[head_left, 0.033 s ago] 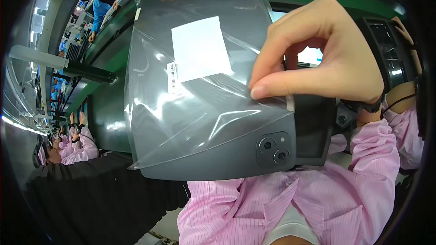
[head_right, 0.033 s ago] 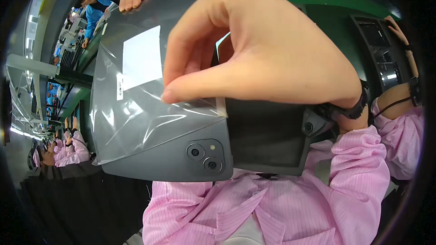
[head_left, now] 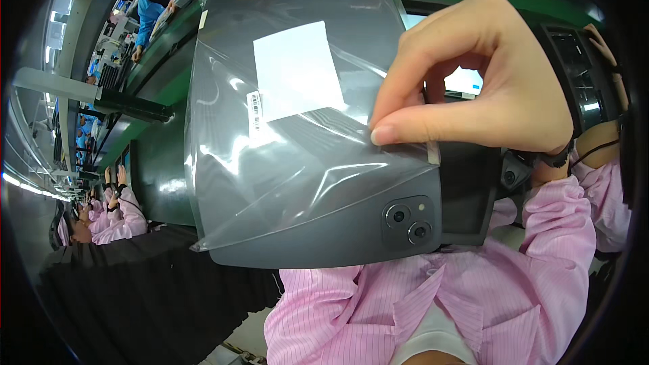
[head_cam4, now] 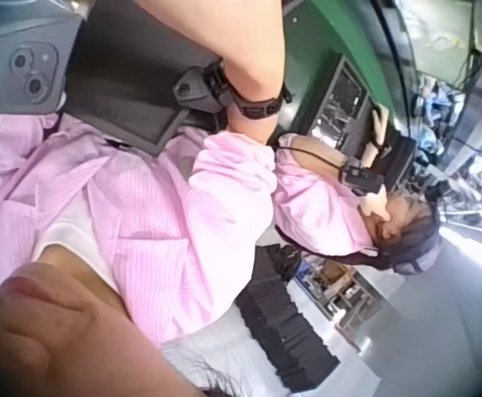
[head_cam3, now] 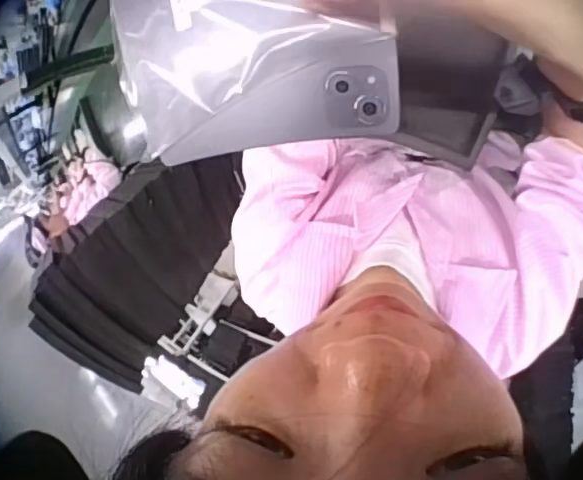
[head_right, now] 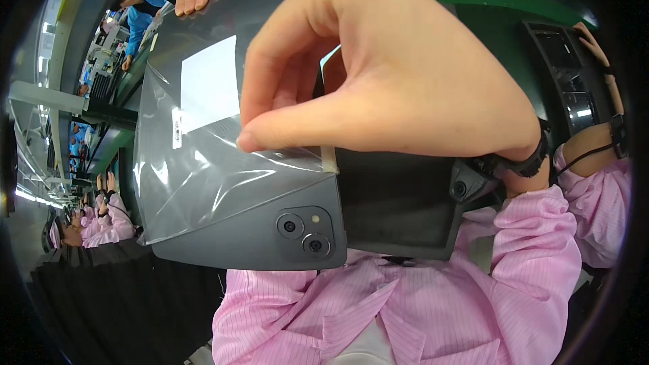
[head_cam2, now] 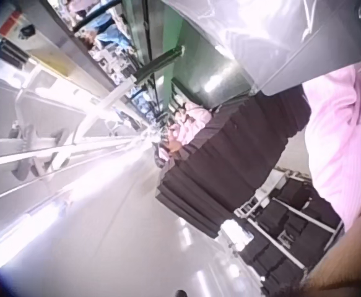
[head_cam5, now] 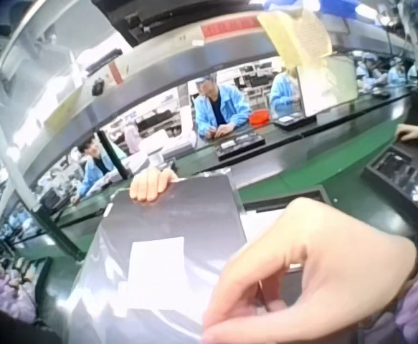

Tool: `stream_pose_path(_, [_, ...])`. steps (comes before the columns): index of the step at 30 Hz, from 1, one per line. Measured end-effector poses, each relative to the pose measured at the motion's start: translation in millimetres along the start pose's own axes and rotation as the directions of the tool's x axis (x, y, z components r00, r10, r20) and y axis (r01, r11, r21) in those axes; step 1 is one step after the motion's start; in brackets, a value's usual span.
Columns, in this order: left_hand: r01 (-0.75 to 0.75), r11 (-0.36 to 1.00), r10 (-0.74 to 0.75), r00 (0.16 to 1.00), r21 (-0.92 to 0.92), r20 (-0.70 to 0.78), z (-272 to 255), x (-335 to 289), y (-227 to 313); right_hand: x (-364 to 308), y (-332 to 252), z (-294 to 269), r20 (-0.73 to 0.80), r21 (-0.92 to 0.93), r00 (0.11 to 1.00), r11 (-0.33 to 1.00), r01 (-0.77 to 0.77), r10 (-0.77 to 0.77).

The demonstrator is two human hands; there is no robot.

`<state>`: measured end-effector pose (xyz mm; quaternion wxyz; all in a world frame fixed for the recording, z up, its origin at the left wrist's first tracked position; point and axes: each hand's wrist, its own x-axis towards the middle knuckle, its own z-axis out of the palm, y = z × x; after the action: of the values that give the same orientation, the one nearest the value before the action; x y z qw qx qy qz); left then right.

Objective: Peeling protective plastic film from tablet devices and checking the screens during an assembly or testing process.

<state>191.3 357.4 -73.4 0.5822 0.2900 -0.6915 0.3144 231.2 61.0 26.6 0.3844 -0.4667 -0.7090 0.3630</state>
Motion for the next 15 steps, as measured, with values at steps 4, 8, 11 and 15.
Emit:
stream_pose_path(4, [0.040, 0.999, -0.039, 0.997, -0.017, 0.062, -11, 1, 8, -2, -8, 9, -0.103, -0.071, 0.991, 0.995, 0.074, -0.081])
stream_pose_path(8, [0.077, 0.996, -0.070, 0.988, -0.041, 0.139, -24, 7, 12, -3, -5, 10, -0.106, 0.057, 0.994, 0.998, 0.009, -0.003])
stream_pose_path(11, [0.104, 0.993, -0.091, 0.976, -0.060, 0.196, -34, 11, 14, -6, -3, 15, -0.157, -0.010, 0.985, 0.997, 0.076, -0.077])
stream_pose_path(15, [0.150, 0.986, -0.128, 0.955, -0.065, 0.267, -43, 17, 24, -5, -3, 15, -0.145, 0.016, 0.989, 1.000, 0.019, -0.016])
